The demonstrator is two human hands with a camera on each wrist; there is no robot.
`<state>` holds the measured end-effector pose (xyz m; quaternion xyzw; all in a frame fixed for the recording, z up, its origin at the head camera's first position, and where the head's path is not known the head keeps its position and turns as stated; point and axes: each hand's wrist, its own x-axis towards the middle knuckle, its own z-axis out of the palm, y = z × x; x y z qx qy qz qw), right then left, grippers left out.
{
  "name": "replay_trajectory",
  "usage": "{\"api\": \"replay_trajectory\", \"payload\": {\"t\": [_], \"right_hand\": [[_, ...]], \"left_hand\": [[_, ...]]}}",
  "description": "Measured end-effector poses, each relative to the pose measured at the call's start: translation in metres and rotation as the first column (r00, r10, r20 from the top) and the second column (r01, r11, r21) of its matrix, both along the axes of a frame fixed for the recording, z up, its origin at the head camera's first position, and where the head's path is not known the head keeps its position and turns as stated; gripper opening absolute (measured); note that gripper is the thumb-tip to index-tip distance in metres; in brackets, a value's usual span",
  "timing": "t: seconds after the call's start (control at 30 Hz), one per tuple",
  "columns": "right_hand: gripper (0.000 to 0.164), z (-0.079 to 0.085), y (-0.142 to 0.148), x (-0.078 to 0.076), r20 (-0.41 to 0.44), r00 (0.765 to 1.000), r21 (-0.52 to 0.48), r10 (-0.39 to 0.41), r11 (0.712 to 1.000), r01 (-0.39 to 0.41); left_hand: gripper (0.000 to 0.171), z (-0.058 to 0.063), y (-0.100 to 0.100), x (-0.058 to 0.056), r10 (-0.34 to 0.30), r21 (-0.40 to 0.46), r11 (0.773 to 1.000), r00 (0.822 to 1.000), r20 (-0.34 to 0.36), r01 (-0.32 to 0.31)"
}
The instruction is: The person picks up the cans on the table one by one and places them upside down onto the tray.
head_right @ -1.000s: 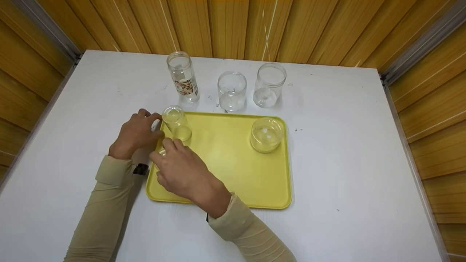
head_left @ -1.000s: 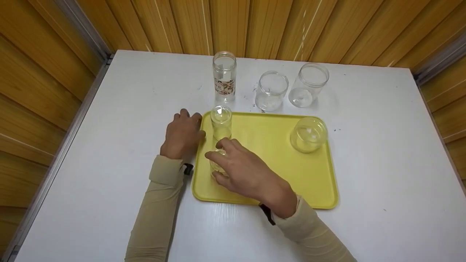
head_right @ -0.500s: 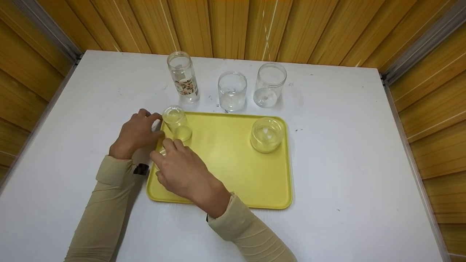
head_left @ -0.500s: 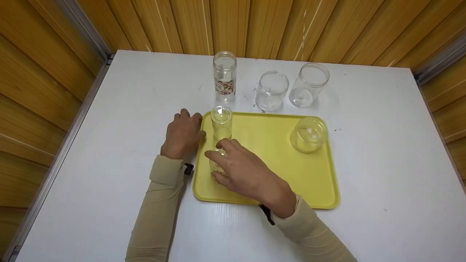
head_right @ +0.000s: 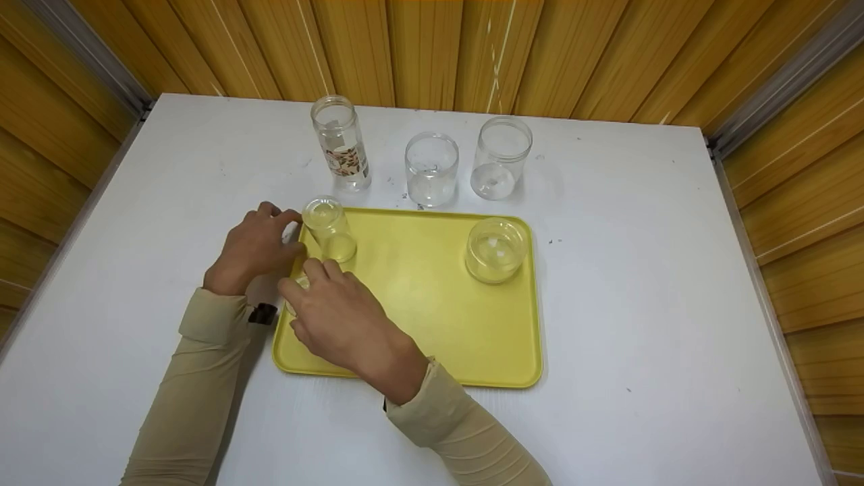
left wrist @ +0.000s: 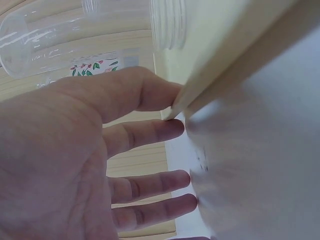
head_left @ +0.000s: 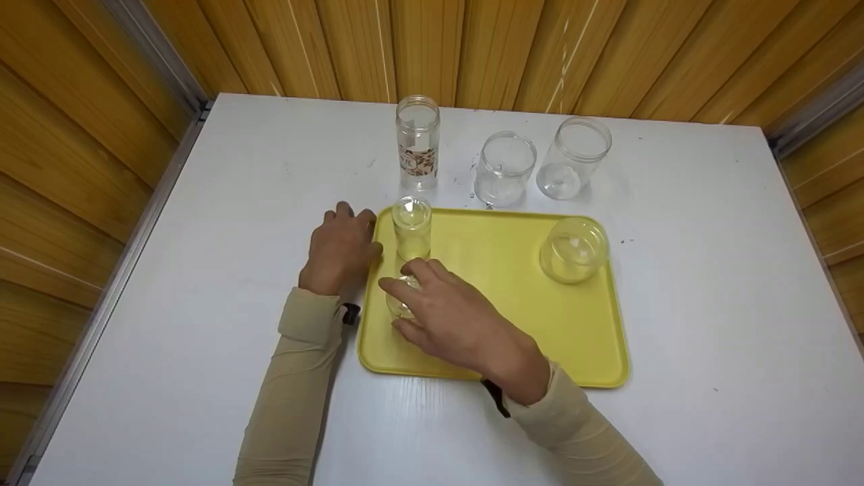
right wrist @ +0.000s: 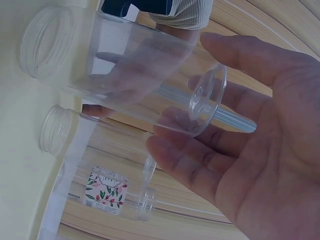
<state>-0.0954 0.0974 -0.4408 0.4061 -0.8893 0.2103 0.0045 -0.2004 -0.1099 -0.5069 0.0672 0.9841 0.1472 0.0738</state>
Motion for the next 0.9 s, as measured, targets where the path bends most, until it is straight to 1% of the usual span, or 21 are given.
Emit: {"api": "replay_trajectory", "payload": {"t": [0.23,0.43,0.63,0.9], "right_hand": [[0.048,0.000,0.001,0.000,0.018,1.000,0.004,-0.005,1.000,0.005],[0.049,0.002,0.003,0.000,0.038,0.999,0.014,-0.013,1.000,0.012],[0.053,0.006,0.005,0.001,0.070,0.997,0.024,-0.033,0.999,0.032],[0.057,0.014,0.012,0.004,0.077,0.996,0.015,-0.039,0.999,0.038]], "left_hand": [[0.044,-0.001,0.000,0.000,0.002,0.004,1.000,1.000,-0.004,-0.002],[0.042,-0.003,-0.002,0.000,-0.008,0.016,1.000,1.000,-0.013,0.008],[0.043,-0.003,-0.002,-0.001,-0.009,0.017,1.000,1.000,-0.011,0.009],[0.042,-0.003,-0.002,0.000,-0.008,0.017,1.000,1.000,-0.009,0.008]]}}
